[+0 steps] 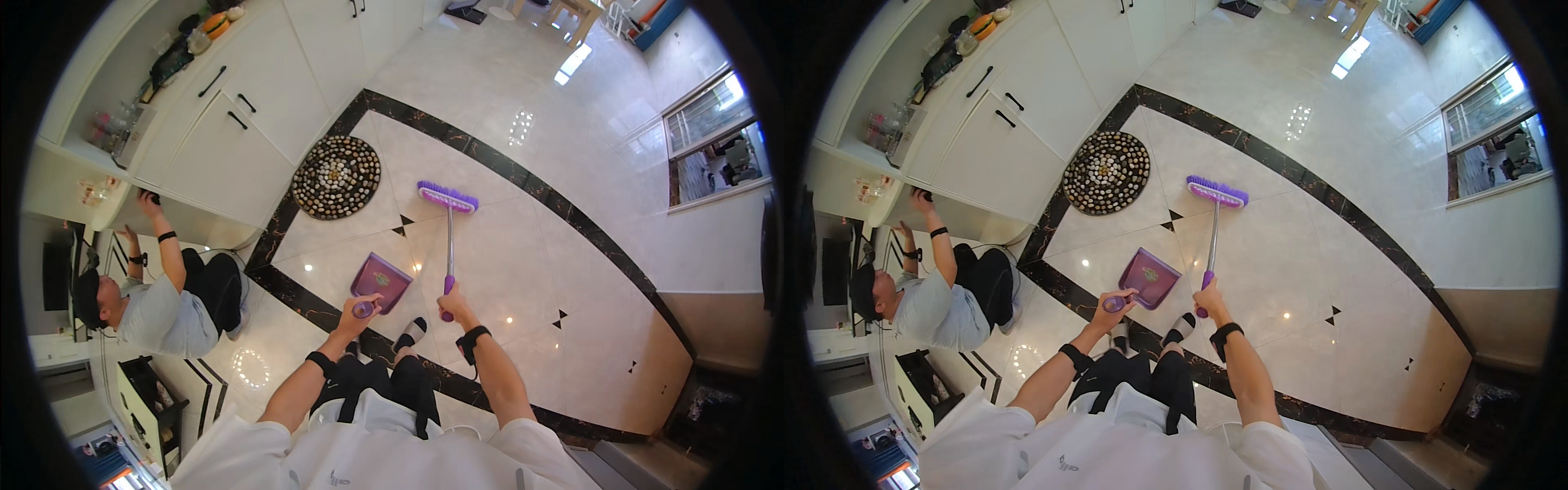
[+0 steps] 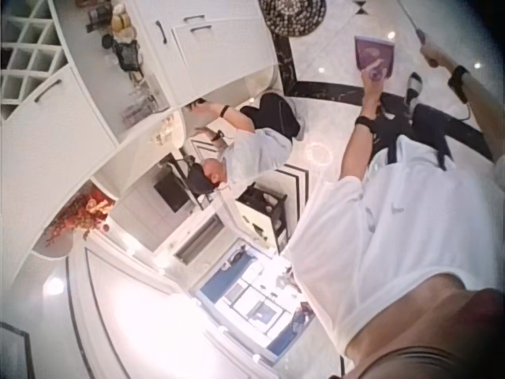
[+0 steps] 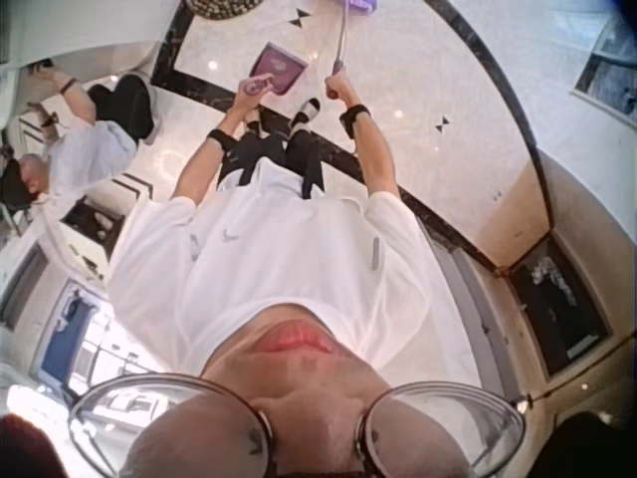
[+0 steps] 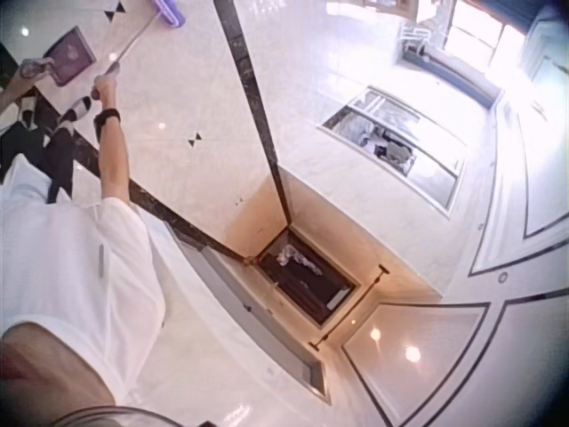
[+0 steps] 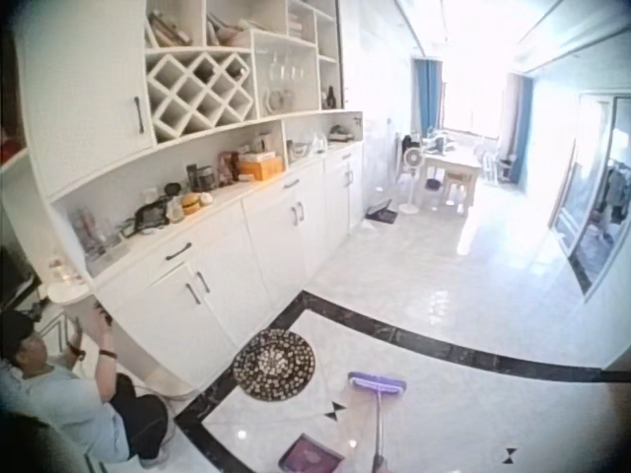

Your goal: The person cleans a tiled floor using a purple flat mop and a purple dustpan, pushing the mop across the floor and occasionally moving the dustpan to collect debris.

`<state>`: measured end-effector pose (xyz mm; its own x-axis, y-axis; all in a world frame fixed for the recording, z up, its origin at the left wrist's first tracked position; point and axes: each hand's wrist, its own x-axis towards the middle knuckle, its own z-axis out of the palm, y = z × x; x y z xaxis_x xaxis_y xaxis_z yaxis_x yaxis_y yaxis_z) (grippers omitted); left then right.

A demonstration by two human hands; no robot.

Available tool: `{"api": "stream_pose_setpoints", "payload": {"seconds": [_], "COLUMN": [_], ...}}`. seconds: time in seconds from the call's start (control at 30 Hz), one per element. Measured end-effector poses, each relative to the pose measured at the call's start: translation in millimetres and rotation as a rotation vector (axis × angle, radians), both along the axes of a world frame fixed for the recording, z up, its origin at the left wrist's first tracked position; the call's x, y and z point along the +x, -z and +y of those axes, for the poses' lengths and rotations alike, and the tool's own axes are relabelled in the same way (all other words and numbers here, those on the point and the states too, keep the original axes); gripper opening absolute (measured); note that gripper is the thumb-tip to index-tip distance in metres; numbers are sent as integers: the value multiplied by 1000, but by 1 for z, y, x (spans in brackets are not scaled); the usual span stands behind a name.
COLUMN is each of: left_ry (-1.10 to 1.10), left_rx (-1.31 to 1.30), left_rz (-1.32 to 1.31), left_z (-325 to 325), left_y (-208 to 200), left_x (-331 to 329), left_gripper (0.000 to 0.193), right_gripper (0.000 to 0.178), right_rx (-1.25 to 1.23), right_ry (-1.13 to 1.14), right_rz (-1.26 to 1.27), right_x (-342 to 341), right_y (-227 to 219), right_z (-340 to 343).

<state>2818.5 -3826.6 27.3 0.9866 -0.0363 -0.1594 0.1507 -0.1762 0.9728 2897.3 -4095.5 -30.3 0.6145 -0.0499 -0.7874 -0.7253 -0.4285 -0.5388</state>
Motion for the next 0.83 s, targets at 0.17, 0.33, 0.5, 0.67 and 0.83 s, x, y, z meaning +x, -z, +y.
{"api": "stream_pose_setpoints", "payload": {"seconds": [0.17,0.33,0.5,0.67,0.83], "left_ry": [-8,6,-60,-13,178], "left_rx": [-41,13,85,224,264], "left_rz": [-1,71,35,-32,-52], "left_z": [6,7,-19,-79,-195], "left_y": [-2,12,-1,-34,-67], "left_x": [5,20,51,76,129], "left_gripper": [22,25,28,28,27], "right_gripper": [73,56,47,53,64], "right_rx": [74,541,723,649,652], "right_ry": [-141,-103,206,247,273], "right_rz": [156,403,788,705,639], "right_x": [-79,-127,-104,-87,-36], "right_y": [-38,-130,-169,-209,-214], "right_z": [-5,-31,-77,-161,-302]}}
